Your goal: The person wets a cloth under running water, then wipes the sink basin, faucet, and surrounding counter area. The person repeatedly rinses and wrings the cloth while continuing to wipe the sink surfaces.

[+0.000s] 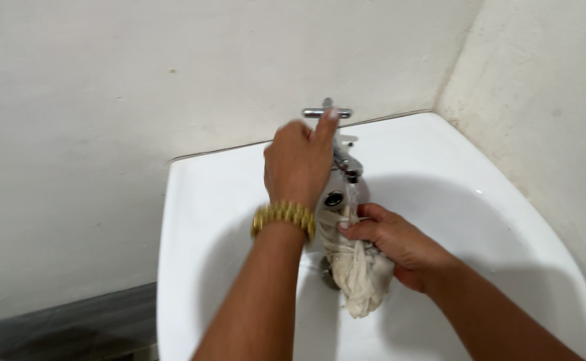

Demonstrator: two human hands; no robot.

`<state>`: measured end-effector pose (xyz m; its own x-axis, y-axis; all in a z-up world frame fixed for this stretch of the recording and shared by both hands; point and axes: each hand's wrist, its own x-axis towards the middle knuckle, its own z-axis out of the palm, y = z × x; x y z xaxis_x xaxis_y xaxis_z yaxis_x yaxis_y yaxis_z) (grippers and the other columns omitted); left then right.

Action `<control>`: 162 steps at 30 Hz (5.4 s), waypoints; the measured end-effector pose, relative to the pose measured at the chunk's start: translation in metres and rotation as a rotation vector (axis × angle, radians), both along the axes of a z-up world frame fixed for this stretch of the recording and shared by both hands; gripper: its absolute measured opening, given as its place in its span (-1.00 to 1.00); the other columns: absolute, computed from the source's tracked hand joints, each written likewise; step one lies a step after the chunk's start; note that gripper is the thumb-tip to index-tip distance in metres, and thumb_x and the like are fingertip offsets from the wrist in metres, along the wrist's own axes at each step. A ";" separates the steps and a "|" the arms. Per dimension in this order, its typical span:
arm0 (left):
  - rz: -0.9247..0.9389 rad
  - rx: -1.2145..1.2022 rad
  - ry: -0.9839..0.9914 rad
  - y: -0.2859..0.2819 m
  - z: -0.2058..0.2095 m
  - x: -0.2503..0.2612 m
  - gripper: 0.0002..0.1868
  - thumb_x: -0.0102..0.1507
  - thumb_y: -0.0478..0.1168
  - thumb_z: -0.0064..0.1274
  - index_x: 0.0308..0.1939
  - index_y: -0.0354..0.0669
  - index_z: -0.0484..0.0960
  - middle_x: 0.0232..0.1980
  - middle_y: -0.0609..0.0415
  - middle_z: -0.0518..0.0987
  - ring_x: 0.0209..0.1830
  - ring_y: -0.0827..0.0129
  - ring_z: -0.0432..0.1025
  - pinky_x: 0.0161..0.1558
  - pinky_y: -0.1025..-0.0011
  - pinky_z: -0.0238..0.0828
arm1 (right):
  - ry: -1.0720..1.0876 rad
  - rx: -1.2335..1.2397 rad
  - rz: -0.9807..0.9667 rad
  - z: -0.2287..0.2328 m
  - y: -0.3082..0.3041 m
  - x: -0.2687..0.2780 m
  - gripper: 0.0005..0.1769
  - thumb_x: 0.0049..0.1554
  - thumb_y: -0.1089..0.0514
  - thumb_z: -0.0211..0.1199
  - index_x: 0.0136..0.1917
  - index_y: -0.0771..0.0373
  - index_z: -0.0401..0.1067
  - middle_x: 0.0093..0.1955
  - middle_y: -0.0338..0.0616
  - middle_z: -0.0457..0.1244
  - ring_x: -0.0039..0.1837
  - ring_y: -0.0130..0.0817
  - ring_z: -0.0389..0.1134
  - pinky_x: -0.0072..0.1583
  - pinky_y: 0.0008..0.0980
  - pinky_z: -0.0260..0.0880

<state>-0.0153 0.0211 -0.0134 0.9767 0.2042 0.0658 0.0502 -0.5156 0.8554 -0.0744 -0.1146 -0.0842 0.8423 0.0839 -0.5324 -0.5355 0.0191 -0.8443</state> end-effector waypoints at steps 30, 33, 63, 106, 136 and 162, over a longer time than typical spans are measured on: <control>-0.355 -1.253 0.598 0.015 -0.077 -0.080 -0.44 0.30 -0.13 -0.11 0.30 -0.45 0.36 0.17 -0.31 0.56 0.05 0.12 0.57 0.12 0.17 0.58 | 0.293 -0.252 -0.088 -0.004 -0.016 -0.016 -0.27 0.26 -0.45 -0.22 0.45 0.02 0.24 0.36 0.01 0.18 0.35 0.10 0.24 0.35 0.33 0.22; -0.302 -1.445 0.511 0.013 -0.075 -0.083 -0.44 0.32 -0.14 -0.13 0.33 -0.44 0.35 0.20 -0.31 0.58 0.07 0.13 0.60 0.15 0.24 0.59 | 0.356 -0.014 -0.091 0.001 -0.008 -0.017 -0.07 0.18 -0.59 -0.29 0.43 0.11 0.32 0.30 0.07 0.28 0.32 0.08 0.30 0.31 0.29 0.24; 0.122 -0.727 0.452 -0.028 -0.086 -0.066 -0.60 0.26 -0.07 -0.04 -0.16 -0.43 0.63 -0.20 -0.14 0.68 -0.29 0.21 0.53 -0.21 0.20 0.49 | -0.208 -0.188 -0.145 -0.021 0.001 -0.003 -0.47 0.24 -0.10 -0.03 0.03 0.44 0.46 -0.13 0.13 0.31 -0.12 -0.11 0.33 -0.02 -0.05 0.42; 0.149 -1.132 0.528 -0.032 -0.098 -0.076 -0.65 0.35 -0.04 -0.18 -0.04 -0.27 0.51 -0.11 -0.07 0.55 -0.14 0.24 0.47 -0.14 0.15 0.50 | -0.285 -0.677 -0.038 0.030 0.026 -0.032 -0.50 0.14 -0.24 0.09 -0.08 0.25 0.51 -0.18 0.08 0.42 -0.13 -0.17 0.44 0.04 -0.16 0.44; -0.217 -1.352 0.397 0.007 -0.058 -0.086 -0.59 0.25 -0.25 -0.01 0.20 -0.21 0.47 0.08 -0.11 0.62 0.04 0.17 0.58 0.06 0.27 0.61 | 0.322 -0.066 -0.181 -0.009 -0.007 -0.004 -0.10 0.12 -0.63 -0.13 0.34 0.07 0.41 0.28 -0.08 0.28 0.32 -0.09 0.25 0.25 0.07 0.18; -0.044 -0.672 0.368 -0.028 -0.061 -0.089 -0.39 0.04 0.08 0.33 -0.01 -0.29 0.62 -0.07 -0.06 0.70 -0.18 0.28 0.62 -0.21 0.35 0.59 | -0.126 0.018 -0.290 0.013 -0.010 -0.009 -0.23 0.18 -0.30 0.07 0.45 0.23 0.14 0.34 0.14 0.24 0.36 0.00 0.33 0.36 -0.04 0.37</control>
<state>-0.1042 -0.0064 -0.0747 0.9198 0.0454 -0.3899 0.3841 0.1008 0.9178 -0.0833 -0.1247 -0.0708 0.8920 -0.1608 -0.4225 -0.3963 0.1714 -0.9020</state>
